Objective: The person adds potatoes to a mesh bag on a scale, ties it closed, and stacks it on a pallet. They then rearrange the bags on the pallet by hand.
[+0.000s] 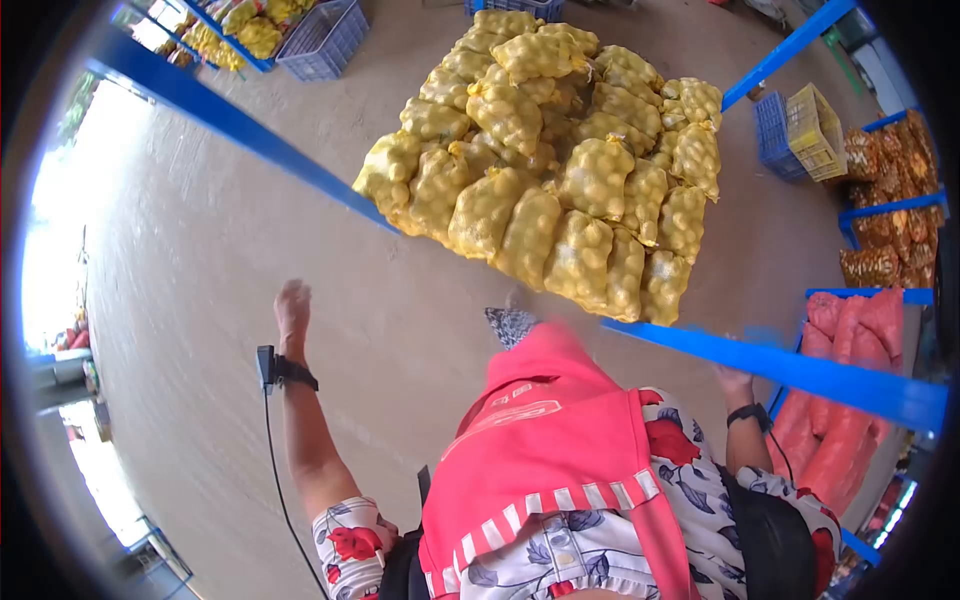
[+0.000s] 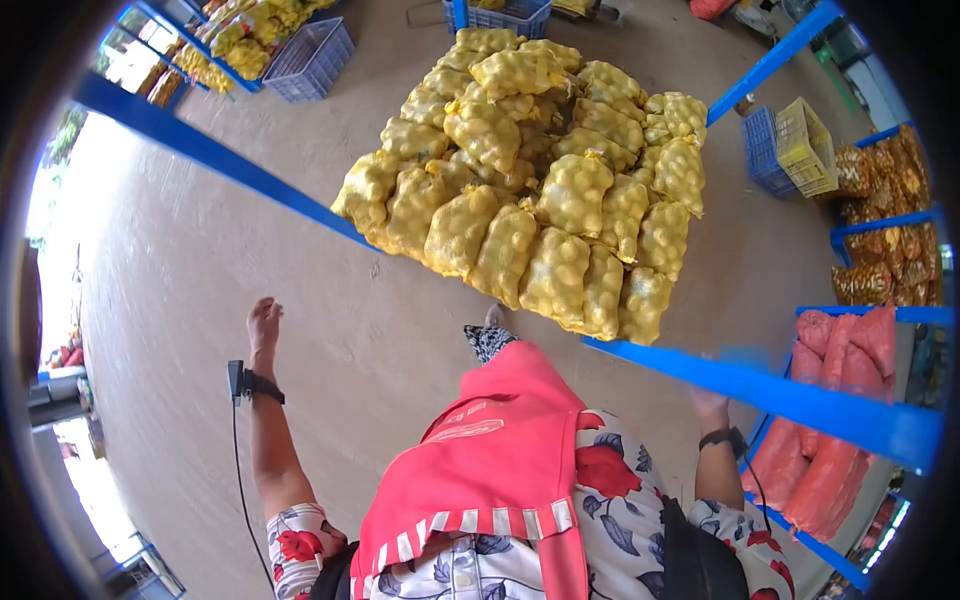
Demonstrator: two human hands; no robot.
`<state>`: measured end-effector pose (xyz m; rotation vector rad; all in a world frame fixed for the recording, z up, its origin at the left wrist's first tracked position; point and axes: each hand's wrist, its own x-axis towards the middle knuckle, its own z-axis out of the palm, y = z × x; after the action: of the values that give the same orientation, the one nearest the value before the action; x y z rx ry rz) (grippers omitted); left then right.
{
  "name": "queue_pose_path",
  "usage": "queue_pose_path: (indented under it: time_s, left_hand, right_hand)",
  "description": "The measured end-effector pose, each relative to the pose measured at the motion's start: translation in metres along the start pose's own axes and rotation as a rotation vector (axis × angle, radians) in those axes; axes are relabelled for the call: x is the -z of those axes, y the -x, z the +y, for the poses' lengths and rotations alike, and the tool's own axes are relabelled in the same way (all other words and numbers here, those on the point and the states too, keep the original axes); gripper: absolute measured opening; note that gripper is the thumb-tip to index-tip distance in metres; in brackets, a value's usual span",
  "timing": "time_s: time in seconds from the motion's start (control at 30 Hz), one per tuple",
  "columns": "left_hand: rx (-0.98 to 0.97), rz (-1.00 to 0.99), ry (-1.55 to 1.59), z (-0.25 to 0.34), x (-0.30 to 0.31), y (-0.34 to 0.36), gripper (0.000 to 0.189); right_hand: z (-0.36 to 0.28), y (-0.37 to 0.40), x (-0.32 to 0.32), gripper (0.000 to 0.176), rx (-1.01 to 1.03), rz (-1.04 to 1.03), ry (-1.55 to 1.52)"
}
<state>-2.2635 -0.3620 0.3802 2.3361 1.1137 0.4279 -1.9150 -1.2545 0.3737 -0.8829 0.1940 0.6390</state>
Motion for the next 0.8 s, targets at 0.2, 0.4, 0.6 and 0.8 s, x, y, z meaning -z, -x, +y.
queue_pose_path:
  time_s: [0.2, 0.4, 0.6, 0.8]
  left_hand:
    - [0.248, -0.496, 0.611, 0.149, -0.149, -0.097, 0.029]
    - [0.361, -0.719, 0.529, 0.192, -0.227, -0.209, 0.034]
    - [0.371, -0.911, 0.362, 0.245, -0.356, -0.36, 0.066]
    - [0.826, -0.893, 0.547, 0.244, -0.505, -0.367, 0.095]
  right_hand:
    - [0.024, 0.013, 0.008, 0.036, 0.298, 0.18, -0.205]
    - [0.057, 0.009, -0.072, 0.029, 0.302, 1.139, -0.087]
    - [0.209, -0.12, -0.23, 0.038, -0.429, 1.098, 0.257]
    - [0.251, -0.452, -0.274, 0.024, -0.136, 0.436, 0.65]
